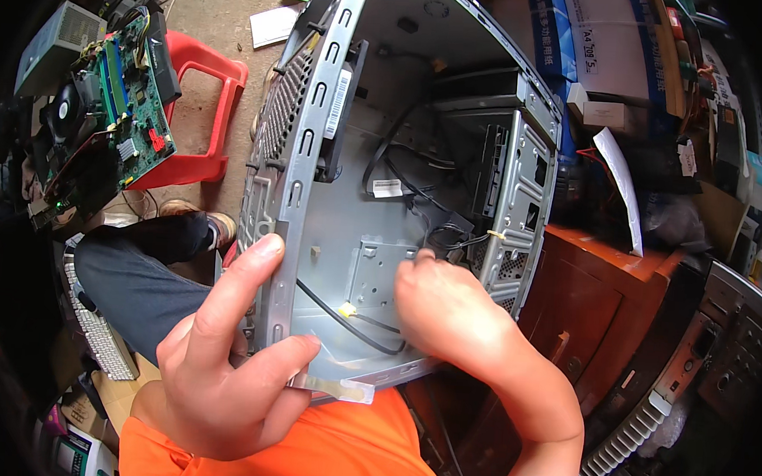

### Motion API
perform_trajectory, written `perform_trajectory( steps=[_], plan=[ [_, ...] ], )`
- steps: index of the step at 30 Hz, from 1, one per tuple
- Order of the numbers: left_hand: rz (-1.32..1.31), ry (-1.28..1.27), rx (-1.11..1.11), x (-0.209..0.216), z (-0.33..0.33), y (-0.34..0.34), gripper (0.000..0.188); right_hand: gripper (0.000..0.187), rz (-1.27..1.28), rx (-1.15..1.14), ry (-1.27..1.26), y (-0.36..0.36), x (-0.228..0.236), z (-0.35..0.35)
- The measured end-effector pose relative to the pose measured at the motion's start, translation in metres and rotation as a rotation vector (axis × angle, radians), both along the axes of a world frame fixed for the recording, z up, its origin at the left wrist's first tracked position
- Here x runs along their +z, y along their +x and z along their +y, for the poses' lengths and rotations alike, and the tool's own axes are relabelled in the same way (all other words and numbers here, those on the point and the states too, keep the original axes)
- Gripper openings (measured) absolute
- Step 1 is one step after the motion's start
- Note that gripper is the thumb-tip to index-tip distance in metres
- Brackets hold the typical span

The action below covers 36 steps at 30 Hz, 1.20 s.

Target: The person assembles a desktop computer by connecting various cables to the motherboard and placing it into the computer case. They handle the motherboard, power supply, and case, using a screwdriver to secure components.

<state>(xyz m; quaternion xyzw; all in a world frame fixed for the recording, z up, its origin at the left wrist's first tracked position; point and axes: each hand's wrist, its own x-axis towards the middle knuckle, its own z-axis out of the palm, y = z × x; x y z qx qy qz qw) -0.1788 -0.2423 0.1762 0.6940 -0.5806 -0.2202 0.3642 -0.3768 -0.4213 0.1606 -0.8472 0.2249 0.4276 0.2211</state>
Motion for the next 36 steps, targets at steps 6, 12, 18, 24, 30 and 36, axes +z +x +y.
perform_trajectory(
  steps=[6, 12, 18, 24, 30, 36],
  plan=[
    [-0.010, -0.005, -0.002, -0.001, 0.010, -0.002, 0.037, 0.015, -0.209, 0.067, -0.397, -0.005, -0.073, 0.011],
    [-0.054, -0.042, 0.014, -0.007, 0.020, 0.003, 0.035, 0.015, -0.145, -0.121, 0.078, 0.014, -0.042, 0.030],
    [-0.016, -0.116, 0.048, -0.010, 0.026, 0.006, 0.036, 0.017, -0.171, -0.166, 0.123, 0.021, -0.017, 0.037],
    [0.002, -0.130, 0.048, -0.008, 0.026, 0.005, 0.037, 0.015, -0.124, -0.157, 0.131, 0.045, 0.000, 0.025],
    [-0.027, -0.080, 0.039, -0.007, 0.023, 0.005, 0.038, 0.010, -0.529, -0.432, -0.135, 0.083, 0.048, -0.055],
    [0.024, -0.097, 0.047, -0.006, 0.021, 0.004, 0.037, 0.032, 0.247, 0.120, -0.358, 0.118, -0.059, -0.108]
  ],
)
